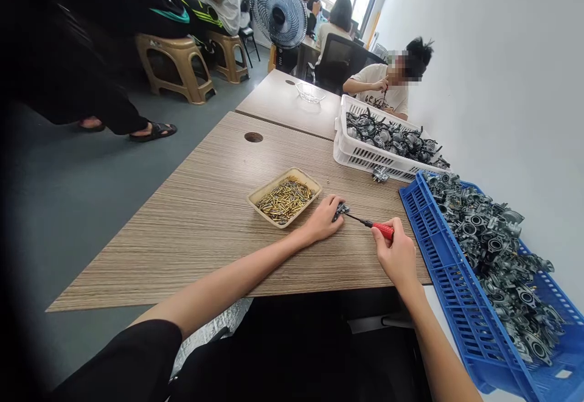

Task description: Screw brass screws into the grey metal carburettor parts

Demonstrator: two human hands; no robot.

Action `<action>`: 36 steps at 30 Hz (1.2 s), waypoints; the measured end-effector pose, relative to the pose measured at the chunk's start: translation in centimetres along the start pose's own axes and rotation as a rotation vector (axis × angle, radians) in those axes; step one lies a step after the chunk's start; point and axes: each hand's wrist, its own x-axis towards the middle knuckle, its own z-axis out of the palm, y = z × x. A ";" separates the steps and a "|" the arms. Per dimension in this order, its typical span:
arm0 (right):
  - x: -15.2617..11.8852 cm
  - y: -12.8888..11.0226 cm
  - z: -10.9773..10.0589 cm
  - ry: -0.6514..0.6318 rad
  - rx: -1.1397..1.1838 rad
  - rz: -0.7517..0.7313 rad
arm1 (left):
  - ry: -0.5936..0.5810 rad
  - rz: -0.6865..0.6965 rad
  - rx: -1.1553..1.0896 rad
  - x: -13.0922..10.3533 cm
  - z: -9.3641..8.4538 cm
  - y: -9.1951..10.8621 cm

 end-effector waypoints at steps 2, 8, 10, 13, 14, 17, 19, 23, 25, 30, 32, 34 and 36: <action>0.0 0.1 -0.1 0.050 0.022 0.007 | -0.002 0.002 0.017 0.0 -0.1 0.0; 0.8 2.2 0.0 0.256 0.089 0.089 | -0.015 0.024 0.033 0.0 -0.3 0.0; 1.1 3.4 0.6 0.258 0.123 0.130 | -0.022 0.042 0.036 -0.1 -0.3 0.1; 1.2 5.2 1.9 0.261 0.138 0.165 | -0.033 0.068 0.051 -0.2 -0.4 0.4; 1.2 5.8 2.3 0.259 0.133 0.165 | -0.039 0.077 0.056 -0.2 -0.4 0.5; 0.9 7.4 3.4 0.222 0.102 0.152 | -0.058 0.101 0.068 -0.4 -0.3 0.7; 0.8 8.4 4.2 0.169 0.063 0.141 | -0.070 0.108 0.066 -0.4 -0.3 0.8; 0.6 10.3 5.9 0.002 -0.026 0.119 | -0.080 0.104 0.033 -0.5 -0.2 0.8; 0.4 10.8 6.7 -0.037 -0.064 0.078 | -0.075 0.090 0.007 -0.5 -0.2 0.8; 0.2 9.6 8.0 0.041 -0.151 -0.074 | 0.028 -0.037 -0.155 -0.1 0.4 0.1; 0.2 8.2 8.2 0.019 -0.119 -0.155 | 0.101 -0.123 -0.184 0.2 0.6 -0.3; 0.1 6.8 8.5 -0.021 -0.064 -0.214 | 0.140 -0.178 -0.182 0.4 0.6 -0.5; 0.0 5.6 8.8 -0.068 -0.013 -0.242 | 0.141 -0.189 -0.189 0.5 0.4 -0.5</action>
